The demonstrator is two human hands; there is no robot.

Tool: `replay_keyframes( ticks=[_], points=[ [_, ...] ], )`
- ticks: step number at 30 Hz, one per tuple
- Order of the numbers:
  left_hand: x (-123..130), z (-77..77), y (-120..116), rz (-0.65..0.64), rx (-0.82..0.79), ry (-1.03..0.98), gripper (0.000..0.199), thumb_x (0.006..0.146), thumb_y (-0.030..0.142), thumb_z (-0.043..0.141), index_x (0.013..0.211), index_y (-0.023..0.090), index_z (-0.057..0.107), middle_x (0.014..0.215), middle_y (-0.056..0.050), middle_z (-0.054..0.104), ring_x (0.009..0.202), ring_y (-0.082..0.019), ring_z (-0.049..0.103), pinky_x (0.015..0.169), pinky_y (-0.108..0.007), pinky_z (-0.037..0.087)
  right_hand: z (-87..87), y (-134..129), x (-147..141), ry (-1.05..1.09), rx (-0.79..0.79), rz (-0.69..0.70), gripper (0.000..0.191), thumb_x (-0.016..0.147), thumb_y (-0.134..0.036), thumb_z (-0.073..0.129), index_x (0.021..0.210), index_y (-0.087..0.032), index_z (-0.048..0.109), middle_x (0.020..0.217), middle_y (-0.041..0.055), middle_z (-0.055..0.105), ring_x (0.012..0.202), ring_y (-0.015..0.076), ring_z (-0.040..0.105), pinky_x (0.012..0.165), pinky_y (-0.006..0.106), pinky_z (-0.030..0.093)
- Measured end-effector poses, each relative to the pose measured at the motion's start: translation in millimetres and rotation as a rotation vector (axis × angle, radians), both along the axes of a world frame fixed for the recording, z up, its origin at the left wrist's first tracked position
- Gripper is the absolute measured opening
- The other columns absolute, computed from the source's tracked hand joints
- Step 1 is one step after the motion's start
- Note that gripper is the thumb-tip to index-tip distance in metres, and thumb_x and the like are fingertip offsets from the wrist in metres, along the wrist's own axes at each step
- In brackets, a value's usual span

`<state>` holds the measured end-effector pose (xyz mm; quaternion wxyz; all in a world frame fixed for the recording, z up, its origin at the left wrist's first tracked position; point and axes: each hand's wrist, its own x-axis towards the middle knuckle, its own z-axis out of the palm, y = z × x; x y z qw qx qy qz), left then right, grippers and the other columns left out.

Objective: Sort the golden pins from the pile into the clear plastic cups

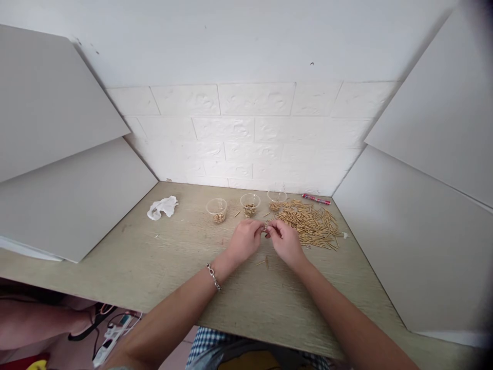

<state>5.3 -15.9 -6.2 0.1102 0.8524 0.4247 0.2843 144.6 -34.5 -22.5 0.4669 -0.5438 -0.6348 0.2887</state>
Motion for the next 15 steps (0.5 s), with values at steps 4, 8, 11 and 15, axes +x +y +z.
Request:
replay_keyframes(
  ticks=[4, 8, 11, 15],
  points=[
    [0.2, 0.3, -0.6, 0.006, 0.025, 0.015, 0.021, 0.084, 0.016, 0.039, 0.078, 0.017, 0.059, 0.075, -0.005, 0.062, 0.075, -0.017, 0.053, 0.074, -0.029, 0.038, -1.1, 0.0, 0.9, -0.073, 0.068, 0.004, 0.014, 0.078, -0.024, 0.042, 0.075, -0.019, 0.055, 0.067, 0.0032, 0.06, 0.061, 0.0155, 0.058, 0.059, 0.027, 0.043],
    [1.2, -0.1, -0.8, 0.019, 0.004, -0.027, 0.021, 0.083, 0.015, 0.04, 0.077, 0.017, 0.06, 0.075, -0.005, 0.063, 0.074, -0.016, 0.054, 0.074, -0.029, 0.038, -1.7, -0.1, -1.0, -0.092, 0.087, -0.019, 0.016, 0.079, -0.024, 0.041, 0.076, -0.018, 0.056, 0.066, 0.0036, 0.061, 0.06, 0.0158, 0.058, 0.058, 0.027, 0.043],
    [2.1, -2.7, -0.2, 0.033, -0.014, -0.075, 0.02, 0.083, 0.015, 0.042, 0.077, 0.017, 0.061, 0.075, -0.004, 0.063, 0.073, -0.016, 0.054, 0.073, -0.029, 0.038, -2.1, -1.0, -2.8, -0.157, 0.129, -0.064, 0.017, 0.08, -0.024, 0.041, 0.077, -0.018, 0.056, 0.068, 0.0049, 0.061, 0.062, 0.0169, 0.057, 0.06, 0.028, 0.042],
    [3.5, -6.6, 0.4, 0.038, -0.027, -0.101, 0.019, 0.083, 0.017, 0.044, 0.077, 0.018, 0.062, 0.075, -0.004, 0.063, 0.074, -0.016, 0.054, 0.072, -0.028, 0.038, -2.4, -2.8, -3.6, -0.202, 0.171, -0.079, 0.018, 0.08, -0.023, 0.041, 0.077, -0.017, 0.057, 0.07, 0.006, 0.062, 0.065, 0.0177, 0.057, 0.062, 0.029, 0.042]
  ],
)
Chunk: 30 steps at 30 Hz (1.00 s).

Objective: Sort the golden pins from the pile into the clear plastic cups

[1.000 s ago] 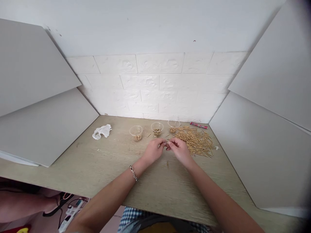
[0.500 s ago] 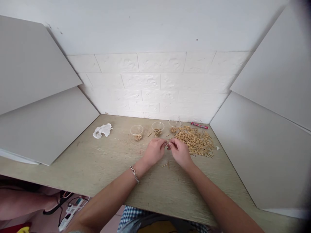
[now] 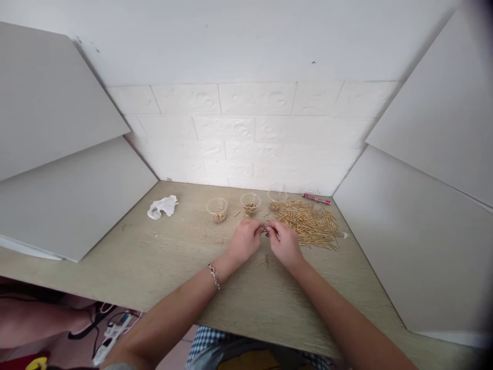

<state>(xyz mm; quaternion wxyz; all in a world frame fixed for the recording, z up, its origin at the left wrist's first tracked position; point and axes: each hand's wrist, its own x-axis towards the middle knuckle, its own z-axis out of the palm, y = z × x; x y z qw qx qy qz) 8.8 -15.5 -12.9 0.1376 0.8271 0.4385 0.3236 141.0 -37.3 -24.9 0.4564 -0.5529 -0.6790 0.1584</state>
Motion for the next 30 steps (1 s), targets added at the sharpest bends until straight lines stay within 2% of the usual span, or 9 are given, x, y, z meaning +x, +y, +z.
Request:
replay_keyframes(
  ticks=[7, 11, 14, 18, 21, 25, 30],
  points=[
    [-0.3, 4.2, -0.7, -0.001, -0.035, -0.006, 0.02, 0.084, 0.018, 0.043, 0.079, 0.018, 0.062, 0.078, -0.004, 0.065, 0.077, -0.016, 0.055, 0.079, -0.03, 0.038, 4.5, -0.3, 2.6, 0.134, -0.112, 0.015, 0.017, 0.079, -0.026, 0.044, 0.076, -0.018, 0.058, 0.066, 0.0043, 0.063, 0.06, 0.0166, 0.058, 0.061, 0.029, 0.044],
    [0.1, 9.8, 0.3, -0.004, -0.194, -0.146, 0.019, 0.082, 0.021, 0.044, 0.079, 0.017, 0.063, 0.079, -0.004, 0.065, 0.076, -0.016, 0.055, 0.076, -0.029, 0.04, 9.6, 1.0, 7.0, 0.195, -0.148, 0.051, 0.017, 0.078, -0.029, 0.048, 0.079, -0.018, 0.06, 0.07, 0.004, 0.064, 0.063, 0.0167, 0.06, 0.064, 0.03, 0.046],
    [1.6, 10.9, 2.6, -0.013, -0.383, -0.34, 0.019, 0.081, 0.023, 0.046, 0.077, 0.016, 0.062, 0.078, -0.002, 0.065, 0.074, -0.014, 0.055, 0.072, -0.028, 0.043, 8.9, 2.1, 8.4, 0.222, -0.114, 0.023, 0.021, 0.077, -0.031, 0.051, 0.09, -0.018, 0.06, 0.079, 0.0056, 0.065, 0.07, 0.0177, 0.06, 0.067, 0.032, 0.048],
    [2.4, 7.7, 7.1, -0.116, -0.671, -0.619, 0.019, 0.079, 0.026, 0.049, 0.078, 0.012, 0.062, 0.076, -0.004, 0.064, 0.073, -0.013, 0.056, 0.071, -0.025, 0.045, 5.5, 1.4, 8.3, 0.025, 0.094, -0.003, 0.025, 0.079, -0.031, 0.051, 0.099, -0.019, 0.06, 0.092, 0.0083, 0.063, 0.082, 0.0198, 0.059, 0.076, 0.035, 0.047],
    [2.0, 4.8, 9.1, -0.157, -0.797, -0.722, 0.019, 0.077, 0.027, 0.053, 0.082, 0.012, 0.063, 0.077, -0.004, 0.064, 0.073, -0.012, 0.056, 0.075, -0.026, 0.045, 6.1, -0.7, 9.0, -0.196, 0.2, 0.039, 0.025, 0.084, -0.028, 0.044, 0.101, -0.02, 0.061, 0.097, 0.0091, 0.062, 0.091, 0.0206, 0.057, 0.083, 0.036, 0.045],
    [2.0, 4.2, 7.9, -0.149, -0.894, -0.775, 0.019, 0.078, 0.026, 0.053, 0.086, 0.013, 0.063, 0.083, -0.005, 0.066, 0.077, -0.013, 0.057, 0.078, -0.028, 0.045, 8.3, -1.5, 11.2, -0.391, 0.206, 0.053, 0.029, 0.087, -0.027, 0.04, 0.104, -0.018, 0.061, 0.098, 0.0105, 0.062, 0.092, 0.0214, 0.056, 0.084, 0.036, 0.044],
    [1.7, 3.8, 6.7, -0.186, -1.004, -0.76, 0.02, 0.081, 0.028, 0.05, 0.083, 0.014, 0.063, 0.085, -0.006, 0.065, 0.077, -0.013, 0.058, 0.076, -0.028, 0.046, 6.9, 1.6, 13.3, -0.478, 0.147, 0.082, 0.026, 0.086, -0.029, 0.041, 0.096, -0.018, 0.063, 0.087, 0.0108, 0.062, 0.083, 0.0222, 0.056, 0.075, 0.036, 0.045]
  ],
)
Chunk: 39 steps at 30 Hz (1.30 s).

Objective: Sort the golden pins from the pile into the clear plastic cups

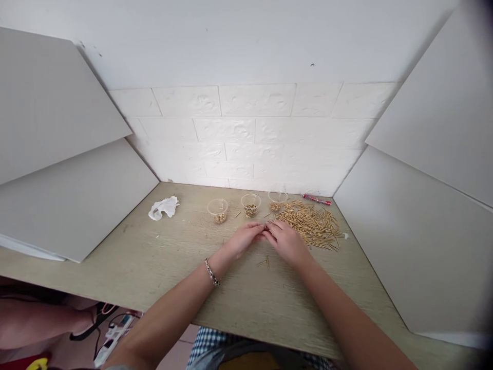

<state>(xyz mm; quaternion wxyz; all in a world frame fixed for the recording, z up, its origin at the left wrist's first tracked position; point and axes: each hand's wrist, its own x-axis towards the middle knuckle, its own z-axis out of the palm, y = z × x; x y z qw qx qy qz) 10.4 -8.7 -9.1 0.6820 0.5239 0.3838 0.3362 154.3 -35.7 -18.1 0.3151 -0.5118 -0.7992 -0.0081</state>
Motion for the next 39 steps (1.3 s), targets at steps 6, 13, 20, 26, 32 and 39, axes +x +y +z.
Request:
replay_keyframes(
  ticks=[6, 13, 20, 26, 32, 39],
  points=[
    [-1.8, -4.4, 3.2, -0.002, -0.032, 0.005, 0.029, 0.081, 0.038, 0.047, 0.074, 0.013, 0.06, 0.071, -0.003, 0.062, 0.063, -0.009, 0.054, 0.063, -0.022, 0.043, 2.4, -0.7, -0.6, 0.045, -0.03, -0.004, 0.03, 0.088, -0.028, 0.036, 0.082, -0.019, 0.064, 0.076, 0.0073, 0.059, 0.074, 0.0188, 0.054, 0.068, 0.03, 0.042],
    [-5.7, -1.9, 2.9, -0.089, -0.166, -0.055, 0.027, 0.078, 0.039, 0.052, 0.068, 0.013, 0.054, 0.058, 0.002, 0.051, 0.052, -0.006, 0.046, 0.05, -0.019, 0.032, 1.6, -0.6, -4.1, 0.252, -0.074, 0.019, 0.025, 0.086, -0.025, 0.039, 0.082, -0.02, 0.063, 0.078, 0.0054, 0.06, 0.072, 0.0166, 0.054, 0.067, 0.028, 0.041],
    [-8.6, -2.6, 4.9, -0.135, -0.273, -0.172, 0.022, 0.069, 0.032, 0.065, 0.073, 0.014, 0.053, 0.062, 0.003, 0.048, 0.052, -0.004, 0.043, 0.049, -0.019, 0.029, 1.8, -2.1, -4.6, 0.203, -0.072, -0.026, 0.023, 0.086, -0.029, 0.037, 0.075, -0.019, 0.055, 0.072, 0.0044, 0.056, 0.07, 0.0162, 0.05, 0.064, 0.027, 0.036],
    [-5.6, -0.5, 2.6, -0.185, -0.205, -0.103, 0.03, 0.068, 0.038, 0.066, 0.075, 0.013, 0.052, 0.067, 0.002, 0.05, 0.053, -0.004, 0.042, 0.05, -0.019, 0.028, -1.7, 1.0, -8.0, 0.23, -0.126, -0.1, 0.035, 0.088, -0.033, 0.033, 0.057, -0.019, 0.041, 0.055, -0.0008, 0.045, 0.054, 0.0117, 0.041, 0.052, 0.023, 0.027],
    [-2.2, 0.0, 0.7, 0.081, -0.001, 0.02, 0.031, 0.076, 0.046, 0.053, 0.069, 0.017, 0.045, 0.055, 0.005, 0.042, 0.045, -0.006, 0.033, 0.044, -0.021, 0.023, 1.1, 2.2, -6.3, 0.065, -0.156, -0.211, 0.037, 0.09, -0.033, 0.028, 0.063, -0.018, 0.047, 0.06, 0.0014, 0.053, 0.057, 0.0124, 0.046, 0.053, 0.024, 0.026],
    [-2.9, 0.6, 8.0, 0.313, 0.116, -0.05, 0.033, 0.08, 0.052, 0.042, 0.074, 0.019, 0.039, 0.048, 0.008, 0.029, 0.039, -0.006, 0.023, 0.04, -0.019, 0.016, 2.8, -1.2, -9.4, -0.355, -0.301, -0.168, 0.034, 0.09, -0.031, 0.032, 0.078, -0.017, 0.06, 0.076, 0.0065, 0.064, 0.069, 0.0171, 0.058, 0.058, 0.026, 0.032]
  ],
)
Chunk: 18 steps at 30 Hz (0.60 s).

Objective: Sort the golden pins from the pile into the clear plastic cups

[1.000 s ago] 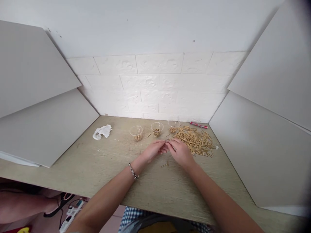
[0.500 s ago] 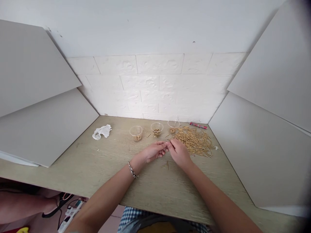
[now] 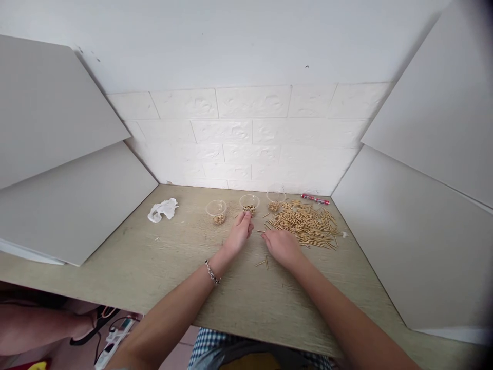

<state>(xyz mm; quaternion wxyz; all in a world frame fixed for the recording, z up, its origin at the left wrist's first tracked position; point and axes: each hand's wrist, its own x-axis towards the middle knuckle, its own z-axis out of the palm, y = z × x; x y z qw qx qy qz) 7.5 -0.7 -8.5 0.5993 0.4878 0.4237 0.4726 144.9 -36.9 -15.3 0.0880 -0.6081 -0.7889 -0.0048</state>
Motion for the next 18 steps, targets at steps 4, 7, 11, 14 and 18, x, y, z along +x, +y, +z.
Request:
replay_keyframes(
  ticks=[4, 7, 11, 14, 18],
  points=[
    [-0.2, -2.5, 1.3, 0.012, 0.036, 0.012, 0.036, 0.079, 0.054, 0.041, 0.076, 0.019, 0.041, 0.048, 0.008, 0.031, 0.039, -0.006, 0.025, 0.04, -0.019, 0.019, 0.0, -0.5, -3.3, -0.028, 0.022, -0.008, 0.035, 0.091, -0.031, 0.03, 0.082, -0.016, 0.061, 0.079, 0.0078, 0.065, 0.074, 0.0177, 0.059, 0.062, 0.026, 0.035],
    [0.0, -3.5, 1.3, 0.009, 0.041, 0.022, 0.036, 0.08, 0.054, 0.039, 0.076, 0.019, 0.042, 0.047, 0.007, 0.032, 0.039, -0.006, 0.026, 0.039, -0.019, 0.019, -0.4, 0.3, -3.3, -0.023, 0.041, 0.004, 0.036, 0.091, -0.032, 0.03, 0.081, -0.017, 0.061, 0.078, 0.007, 0.065, 0.074, 0.018, 0.059, 0.063, 0.026, 0.036],
    [-0.4, -3.7, 2.1, 0.012, 0.051, 0.03, 0.035, 0.081, 0.053, 0.038, 0.076, 0.018, 0.043, 0.047, 0.007, 0.032, 0.039, -0.007, 0.028, 0.04, -0.019, 0.022, -2.4, 2.2, -2.6, -0.009, 0.024, 0.015, 0.035, 0.091, -0.03, 0.031, 0.079, -0.017, 0.061, 0.077, 0.0064, 0.065, 0.072, 0.0175, 0.059, 0.063, 0.026, 0.036],
    [-1.2, -2.7, 2.6, 0.022, 0.071, 0.048, 0.035, 0.081, 0.052, 0.037, 0.075, 0.018, 0.043, 0.047, 0.007, 0.034, 0.04, -0.007, 0.029, 0.041, -0.019, 0.023, -4.0, 3.0, -2.5, 0.011, 0.023, -0.002, 0.035, 0.091, -0.03, 0.031, 0.078, -0.017, 0.061, 0.078, 0.0063, 0.065, 0.073, 0.017, 0.059, 0.063, 0.025, 0.036],
    [-1.4, 0.8, 0.8, 0.028, 0.085, 0.062, 0.034, 0.082, 0.05, 0.036, 0.076, 0.018, 0.044, 0.049, 0.006, 0.036, 0.041, -0.007, 0.03, 0.042, -0.019, 0.024, -4.9, 3.3, -3.2, 0.0, 0.008, -0.045, 0.035, 0.091, -0.031, 0.03, 0.077, -0.018, 0.06, 0.079, 0.0066, 0.065, 0.072, 0.017, 0.059, 0.061, 0.025, 0.035]
  ],
)
